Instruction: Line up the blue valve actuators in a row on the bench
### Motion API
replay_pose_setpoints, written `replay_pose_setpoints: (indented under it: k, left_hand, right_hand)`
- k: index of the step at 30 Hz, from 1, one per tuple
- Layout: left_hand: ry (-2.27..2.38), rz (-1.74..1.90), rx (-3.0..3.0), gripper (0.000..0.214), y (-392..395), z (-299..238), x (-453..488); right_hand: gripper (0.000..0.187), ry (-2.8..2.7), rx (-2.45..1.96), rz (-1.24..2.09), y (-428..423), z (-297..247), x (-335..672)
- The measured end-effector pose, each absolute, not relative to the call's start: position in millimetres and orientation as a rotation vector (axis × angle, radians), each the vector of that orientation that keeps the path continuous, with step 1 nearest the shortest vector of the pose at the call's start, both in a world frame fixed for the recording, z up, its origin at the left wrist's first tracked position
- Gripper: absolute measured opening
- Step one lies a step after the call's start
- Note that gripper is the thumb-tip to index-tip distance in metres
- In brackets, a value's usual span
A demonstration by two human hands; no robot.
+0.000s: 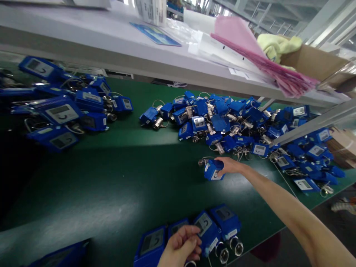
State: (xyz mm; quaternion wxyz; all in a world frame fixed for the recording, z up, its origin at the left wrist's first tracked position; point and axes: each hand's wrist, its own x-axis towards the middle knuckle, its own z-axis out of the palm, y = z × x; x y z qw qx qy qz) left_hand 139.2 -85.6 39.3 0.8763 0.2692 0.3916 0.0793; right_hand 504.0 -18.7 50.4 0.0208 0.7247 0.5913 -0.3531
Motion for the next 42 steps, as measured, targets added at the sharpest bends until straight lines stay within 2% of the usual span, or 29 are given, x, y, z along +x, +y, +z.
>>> replay_pose_setpoints:
  k: [4,7,12,14,16,19,22,25,29,33,35,37,42]
  left_hand:
    - [0.979,0.416,1.130,0.047,-41,42,151]
    - [1.007,0.468,1.272,0.064,-23,37,164]
    - [1.093,0.326,1.315,0.074,-17,35,178]
    - [1.210,0.286,1.429,0.067,-12,36,182]
    - [1.372,0.230,1.512,0.048,-5,37,186]
    - [1.508,0.155,1.617,0.034,2,36,199]
    - [1.452,0.214,1.812,0.042,-3,36,221]
    - [1.401,0.344,2.010,0.049,-7,34,241]
    - [1.377,0.340,2.142,0.055,10,22,250]
    - [1.375,0.302,2.191,0.059,36,1,245]
    - [1.372,0.246,2.205,0.058,42,-8,242]
    - [1.358,0.204,2.213,0.056,44,-12,239]
    - [1.268,0.317,2.140,0.056,53,-3,240]
  right_hand:
    - [0.077,1.764,2.137,-1.804,-14,65,453]
    - [0.074,1.745,1.950,-2.022,-6,73,420]
    - [0.080,1.782,1.735,-2.186,2,62,404]
    - [0.079,1.819,1.697,-2.221,7,49,411]
    - [0.075,1.836,1.791,-2.223,14,37,426]
    - [0.071,1.767,2.388,-2.094,26,32,460]
    - [0.064,1.562,3.104,-1.843,35,39,503]
    - [0.066,1.341,3.353,-1.910,49,49,543]
    - [0.069,1.049,3.249,-2.442,88,59,571]
    - [0.047,0.854,3.060,-2.857,129,64,571]
    - [0.033,0.743,3.061,-2.939,134,65,568]
    - [0.029,0.637,3.079,-2.971,124,66,566]
    - [0.046,0.618,3.084,-2.900,42,77,576]
